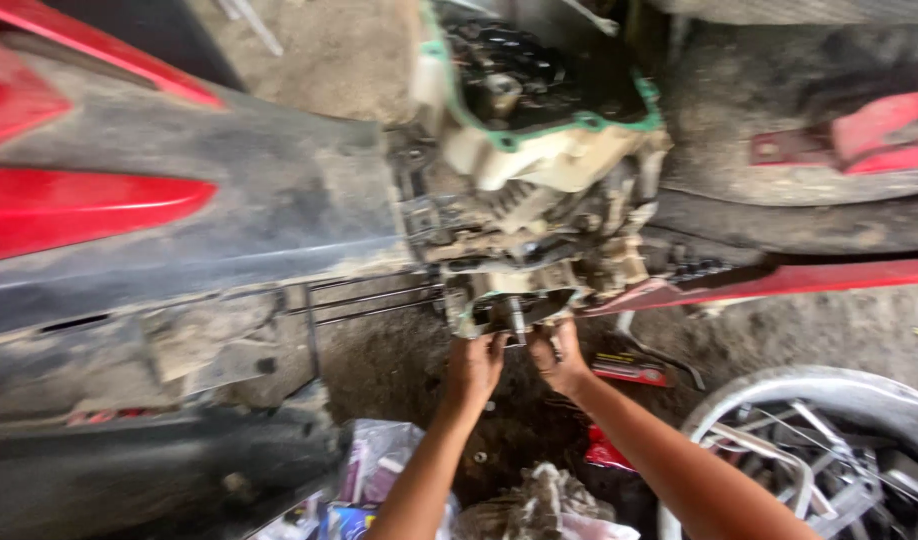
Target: The person kneels beside a scooter with its engine cover removed and works on the engine. They take a new timing chain from a plastic bag, thread and fit it around the engine sprocket area, use a wrench on a fastener, and wipe parts with a rag.
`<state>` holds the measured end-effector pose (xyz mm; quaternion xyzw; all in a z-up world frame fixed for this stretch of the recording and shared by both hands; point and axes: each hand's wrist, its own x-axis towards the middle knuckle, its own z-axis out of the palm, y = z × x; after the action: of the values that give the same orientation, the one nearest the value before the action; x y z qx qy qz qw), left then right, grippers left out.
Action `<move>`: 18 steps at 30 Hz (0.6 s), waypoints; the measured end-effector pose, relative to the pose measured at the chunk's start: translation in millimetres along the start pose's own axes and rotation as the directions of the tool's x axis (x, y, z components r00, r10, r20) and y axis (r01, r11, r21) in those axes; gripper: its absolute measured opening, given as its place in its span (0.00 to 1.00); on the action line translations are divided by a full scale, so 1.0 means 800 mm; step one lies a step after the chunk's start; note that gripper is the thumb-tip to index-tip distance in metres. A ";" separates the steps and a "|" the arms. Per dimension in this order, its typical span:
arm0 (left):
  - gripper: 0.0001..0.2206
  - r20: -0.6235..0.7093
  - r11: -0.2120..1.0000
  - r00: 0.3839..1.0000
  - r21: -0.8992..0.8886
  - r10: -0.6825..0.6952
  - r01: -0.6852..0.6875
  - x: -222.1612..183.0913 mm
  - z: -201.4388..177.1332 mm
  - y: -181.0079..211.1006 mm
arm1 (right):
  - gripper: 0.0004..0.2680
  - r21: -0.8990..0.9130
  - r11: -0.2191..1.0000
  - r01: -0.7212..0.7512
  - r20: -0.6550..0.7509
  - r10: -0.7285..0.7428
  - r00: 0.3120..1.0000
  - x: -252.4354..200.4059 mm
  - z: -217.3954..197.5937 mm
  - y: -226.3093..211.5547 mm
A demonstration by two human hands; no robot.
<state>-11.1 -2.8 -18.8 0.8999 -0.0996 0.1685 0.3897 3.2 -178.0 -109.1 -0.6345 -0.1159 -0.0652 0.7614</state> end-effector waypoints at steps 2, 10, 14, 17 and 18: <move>0.05 0.018 1.000 1.000 0.024 0.016 -0.017 -0.007 0.023 -0.013 | 0.19 -0.075 0.992 0.098 -0.018 -0.100 0.995 -0.008 -0.013 -0.013; 0.12 0.502 0.790 0.767 -0.237 -0.399 0.566 -0.051 0.041 0.067 | 0.13 -0.233 0.899 -0.371 -0.016 0.378 0.926 -0.051 -0.044 -0.234; 0.13 0.531 0.664 0.737 -0.375 -0.418 0.647 -0.084 0.044 0.089 | 0.22 -0.812 0.580 -0.063 0.288 0.493 0.821 -0.149 -0.060 -0.308; 0.13 0.535 0.562 0.726 -0.470 -0.431 0.681 -0.096 0.023 0.130 | 0.24 -0.896 0.347 0.276 0.439 0.780 0.446 -0.275 -0.078 -0.171; 0.14 0.519 0.549 0.736 -0.496 -0.434 0.673 -0.099 0.016 0.145 | 0.23 -0.893 0.341 0.293 0.447 0.749 0.490 -0.348 -0.083 -0.095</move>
<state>-117.4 -87.1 20.4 0.7009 0.0771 -0.1680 0.6889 -278.0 -270.3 -120.0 -0.8911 -0.2949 0.3246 0.1163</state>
